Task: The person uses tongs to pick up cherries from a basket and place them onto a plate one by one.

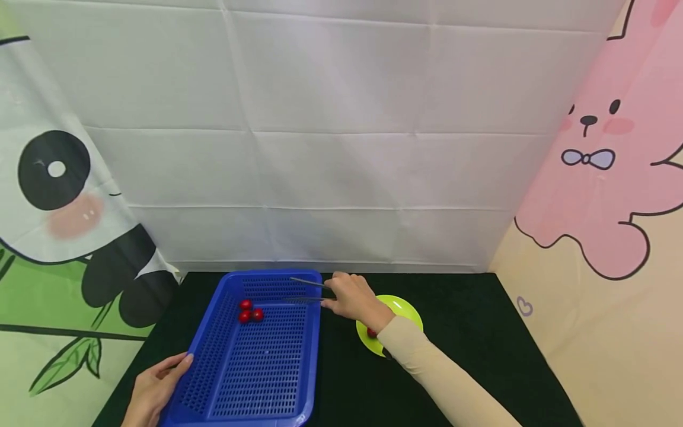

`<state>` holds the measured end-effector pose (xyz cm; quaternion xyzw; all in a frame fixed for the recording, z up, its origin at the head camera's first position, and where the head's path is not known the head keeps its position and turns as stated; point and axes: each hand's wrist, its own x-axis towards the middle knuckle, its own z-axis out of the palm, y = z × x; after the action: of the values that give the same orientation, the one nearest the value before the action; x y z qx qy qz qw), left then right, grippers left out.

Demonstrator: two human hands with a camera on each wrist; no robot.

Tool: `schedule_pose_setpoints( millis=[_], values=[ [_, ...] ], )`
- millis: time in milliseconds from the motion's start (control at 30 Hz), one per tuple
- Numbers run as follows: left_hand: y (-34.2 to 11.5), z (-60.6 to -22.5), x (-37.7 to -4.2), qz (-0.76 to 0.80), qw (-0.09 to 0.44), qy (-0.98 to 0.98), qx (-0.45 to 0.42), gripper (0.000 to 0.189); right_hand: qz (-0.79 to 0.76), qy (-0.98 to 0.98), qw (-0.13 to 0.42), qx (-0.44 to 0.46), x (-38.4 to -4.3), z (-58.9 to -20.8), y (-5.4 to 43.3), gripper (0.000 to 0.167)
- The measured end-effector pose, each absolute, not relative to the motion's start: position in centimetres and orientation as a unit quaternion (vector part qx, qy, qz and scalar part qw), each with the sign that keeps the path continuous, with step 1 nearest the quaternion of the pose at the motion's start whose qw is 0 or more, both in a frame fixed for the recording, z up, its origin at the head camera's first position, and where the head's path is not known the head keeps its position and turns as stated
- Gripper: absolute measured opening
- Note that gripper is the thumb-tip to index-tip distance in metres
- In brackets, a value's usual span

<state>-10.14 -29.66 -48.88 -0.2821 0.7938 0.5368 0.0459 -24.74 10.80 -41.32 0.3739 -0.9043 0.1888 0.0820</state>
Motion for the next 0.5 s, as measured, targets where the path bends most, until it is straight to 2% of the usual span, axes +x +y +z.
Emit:
schedule_pose_setpoints(
  millis=[333,500],
  values=[
    [-29.4,-48.7,-10.0,0.532,0.039,0.799,-0.277,0.082,0.163,-0.903,0.060,0.392,-24.6,-41.7,8.6,0.042],
    [-29.3,-48.6,-9.9,0.533,0.040,0.798,-0.279,0.082,0.141,-0.900,0.068,0.407,-24.5,-41.9,7.4,0.041]
  ],
)
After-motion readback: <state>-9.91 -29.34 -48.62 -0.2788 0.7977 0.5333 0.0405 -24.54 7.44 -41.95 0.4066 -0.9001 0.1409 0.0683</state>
